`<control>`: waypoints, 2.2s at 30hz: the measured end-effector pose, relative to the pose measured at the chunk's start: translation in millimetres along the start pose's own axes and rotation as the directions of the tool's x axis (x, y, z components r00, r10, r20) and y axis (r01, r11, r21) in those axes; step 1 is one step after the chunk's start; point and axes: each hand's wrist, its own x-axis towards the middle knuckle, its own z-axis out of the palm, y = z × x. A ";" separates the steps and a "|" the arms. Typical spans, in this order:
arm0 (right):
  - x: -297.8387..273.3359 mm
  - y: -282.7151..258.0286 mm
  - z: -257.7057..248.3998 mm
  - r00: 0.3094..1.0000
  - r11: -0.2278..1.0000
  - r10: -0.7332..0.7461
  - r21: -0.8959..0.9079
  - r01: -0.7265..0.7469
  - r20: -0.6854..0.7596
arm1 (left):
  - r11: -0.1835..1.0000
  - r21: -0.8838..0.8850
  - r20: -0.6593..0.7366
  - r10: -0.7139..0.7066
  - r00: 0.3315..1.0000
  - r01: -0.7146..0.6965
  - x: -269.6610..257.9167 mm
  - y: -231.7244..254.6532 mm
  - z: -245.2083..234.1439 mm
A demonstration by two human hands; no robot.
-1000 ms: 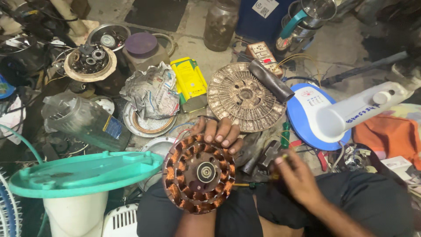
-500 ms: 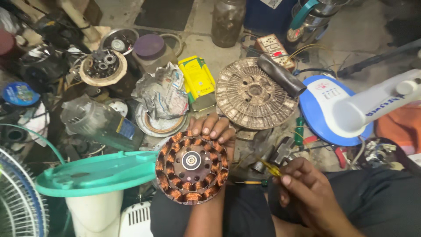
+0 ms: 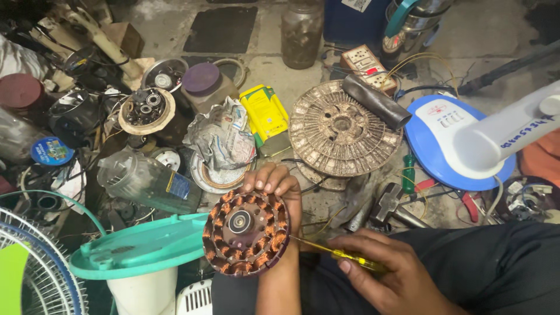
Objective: The person works on a motor using a screwdriver and a yellow tool, inserting wires and turning various components.
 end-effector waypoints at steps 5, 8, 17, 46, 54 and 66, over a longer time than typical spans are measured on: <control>2.2 -1.9 -1.6 1.000 1.000 0.014 -0.012 -0.014 0.005 | 0.999 -0.031 0.026 -0.019 0.999 0.020 -0.1 -3.8 -5.0; 1.9 -1.9 -3.1 1.000 0.999 -0.002 -0.051 0.002 0.011 | 1.000 -0.003 0.015 -0.029 0.999 0.029 -1.8 -1.4 -6.2; 2.5 -4.1 -0.5 1.000 0.995 0.027 -0.095 -0.027 -0.001 | 0.999 -0.014 0.013 -0.037 0.999 0.037 -1.8 -3.2 1.1; -14.4 48.3 20.7 0.921 0.922 0.333 0.138 -0.363 0.201 | 0.989 0.071 -0.094 -0.123 0.988 0.130 -4.2 3.3 -8.6; -14.5 37.9 -0.8 0.952 0.958 0.280 -0.094 -0.270 0.122 | 0.981 0.094 -0.107 -0.160 0.981 0.170 -3.4 -0.9 -4.8; -19.1 52.6 9.6 0.933 0.936 0.334 0.066 -0.345 0.138 | 0.974 0.112 -0.110 -0.186 0.976 0.198 -2.3 -1.5 0.0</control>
